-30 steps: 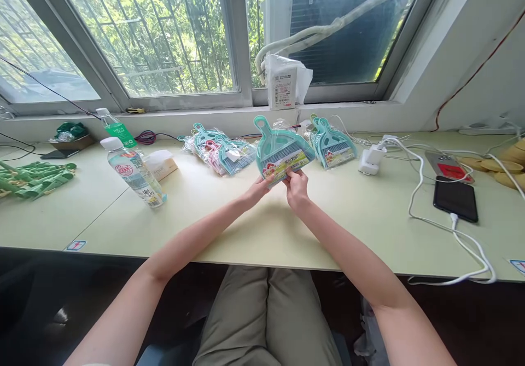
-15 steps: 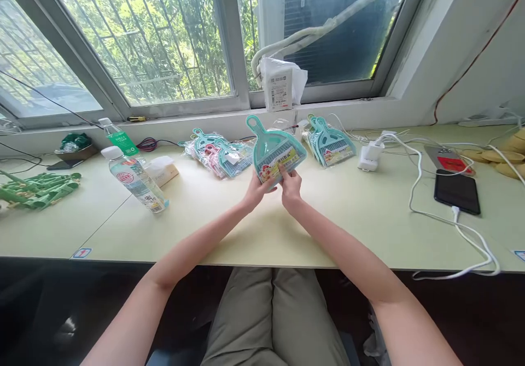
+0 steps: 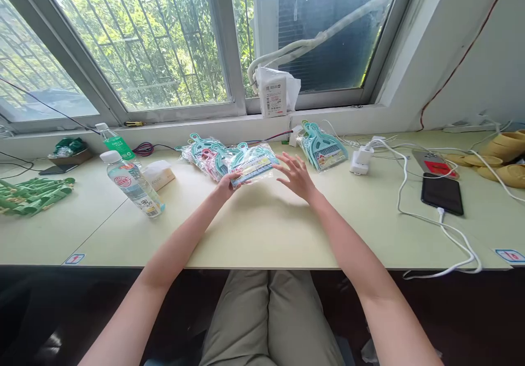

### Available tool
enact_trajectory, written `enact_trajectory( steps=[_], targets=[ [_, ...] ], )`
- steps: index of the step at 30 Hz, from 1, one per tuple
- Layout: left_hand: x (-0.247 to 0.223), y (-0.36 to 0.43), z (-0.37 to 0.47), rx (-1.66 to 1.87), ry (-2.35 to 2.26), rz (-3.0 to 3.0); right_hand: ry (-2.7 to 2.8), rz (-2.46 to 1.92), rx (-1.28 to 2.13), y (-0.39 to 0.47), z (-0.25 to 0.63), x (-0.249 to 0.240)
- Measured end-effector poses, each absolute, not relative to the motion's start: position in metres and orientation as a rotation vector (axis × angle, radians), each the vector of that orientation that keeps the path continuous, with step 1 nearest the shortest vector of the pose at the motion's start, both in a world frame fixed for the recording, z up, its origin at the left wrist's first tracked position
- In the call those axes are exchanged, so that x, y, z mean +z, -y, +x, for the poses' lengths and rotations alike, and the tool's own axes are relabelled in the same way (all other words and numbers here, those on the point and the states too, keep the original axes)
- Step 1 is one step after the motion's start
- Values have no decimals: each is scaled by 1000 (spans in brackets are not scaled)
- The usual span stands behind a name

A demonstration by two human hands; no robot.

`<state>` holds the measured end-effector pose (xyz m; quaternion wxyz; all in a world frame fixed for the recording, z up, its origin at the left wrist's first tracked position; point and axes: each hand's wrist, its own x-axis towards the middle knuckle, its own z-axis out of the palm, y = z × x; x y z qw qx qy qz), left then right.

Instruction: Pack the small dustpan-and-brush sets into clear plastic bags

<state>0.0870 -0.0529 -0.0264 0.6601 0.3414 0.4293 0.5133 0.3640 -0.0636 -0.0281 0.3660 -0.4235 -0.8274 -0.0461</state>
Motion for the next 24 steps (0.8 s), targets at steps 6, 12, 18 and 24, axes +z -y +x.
enact_trajectory(
  steps=[6,12,18,24],
  targets=[
    [-36,57,87,934,-935,847,1926,-1105,230,56,353,-35],
    [-42,67,98,892,-842,1115,1477,-1105,418,55,340,-51],
    [-26,87,120,828,-876,1440,1105,-987,1277,47,358,-56],
    [-9,77,110,1787,-1226,1235,1054,-758,1233,12,359,-11]
  ],
)
